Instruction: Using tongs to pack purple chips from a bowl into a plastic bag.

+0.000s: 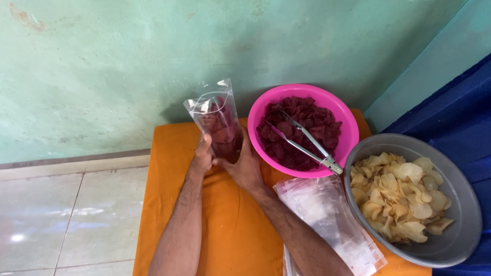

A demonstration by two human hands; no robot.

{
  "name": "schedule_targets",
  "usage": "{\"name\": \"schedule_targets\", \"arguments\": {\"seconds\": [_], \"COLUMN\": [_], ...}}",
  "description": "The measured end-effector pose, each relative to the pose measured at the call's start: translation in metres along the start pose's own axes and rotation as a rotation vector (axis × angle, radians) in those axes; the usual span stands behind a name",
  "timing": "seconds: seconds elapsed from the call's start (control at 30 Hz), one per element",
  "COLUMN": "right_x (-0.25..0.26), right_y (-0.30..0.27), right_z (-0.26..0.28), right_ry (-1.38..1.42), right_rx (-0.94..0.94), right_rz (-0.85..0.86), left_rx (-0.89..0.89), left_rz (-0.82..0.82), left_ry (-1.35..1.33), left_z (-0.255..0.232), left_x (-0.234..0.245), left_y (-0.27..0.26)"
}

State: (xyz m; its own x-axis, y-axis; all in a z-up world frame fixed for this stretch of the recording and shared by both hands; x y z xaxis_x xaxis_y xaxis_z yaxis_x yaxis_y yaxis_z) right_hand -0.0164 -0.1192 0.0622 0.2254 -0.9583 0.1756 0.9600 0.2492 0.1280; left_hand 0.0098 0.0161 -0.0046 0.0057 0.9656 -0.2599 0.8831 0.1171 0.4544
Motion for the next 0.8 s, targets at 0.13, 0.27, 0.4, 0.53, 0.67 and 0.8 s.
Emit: {"name": "schedule_targets", "arguments": {"seconds": [0.13,0.27,0.4,0.53,0.67,0.8], "right_x": [-0.004,-0.008,-0.007,-0.001,-0.008,-0.002], "right_y": [0.005,0.003,0.001,-0.003,-0.005,-0.011], "right_z": [-0.034,-0.050,-0.029,-0.020,-0.042,-0.012], "right_ry": [-0.051,-0.080,-0.112,-0.105,-0.076,-0.056], "right_rx": [0.015,0.129,0.198,0.126,0.126,0.115], "right_rz": [-0.044,-0.117,-0.067,0.011,-0.036,-0.053], "left_rx": [0.057,0.019,-0.079,-0.131,-0.141,-0.144], "left_rz": [0.039,-0.013,0.021,-0.031,0.025,-0.004], "left_ry": [-0.022,-0.046,0.065,0.235,0.153,0.179], "left_z": [0.015,0.017,-0.054,-0.072,-0.074,-0.062], "left_x": [0.020,0.023,-0.012,-0.024,-0.027,-0.007], "left_y": [0.006,0.002,0.018,0.022,0.024,0.022]}}
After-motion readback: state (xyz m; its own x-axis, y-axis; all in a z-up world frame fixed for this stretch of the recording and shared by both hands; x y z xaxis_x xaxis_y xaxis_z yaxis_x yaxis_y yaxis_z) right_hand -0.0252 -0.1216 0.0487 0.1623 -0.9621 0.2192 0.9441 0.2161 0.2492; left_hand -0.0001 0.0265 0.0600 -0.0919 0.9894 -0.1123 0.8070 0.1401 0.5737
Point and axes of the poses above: each hand's wrist, its own y-axis towards the middle knuckle, its own x-axis out of the back of the hand, z = x × y, the point moved 2 cm from there along y, towards the middle knuckle, and after that the axes turned 10 degrees about y, right-handed, at the moved point
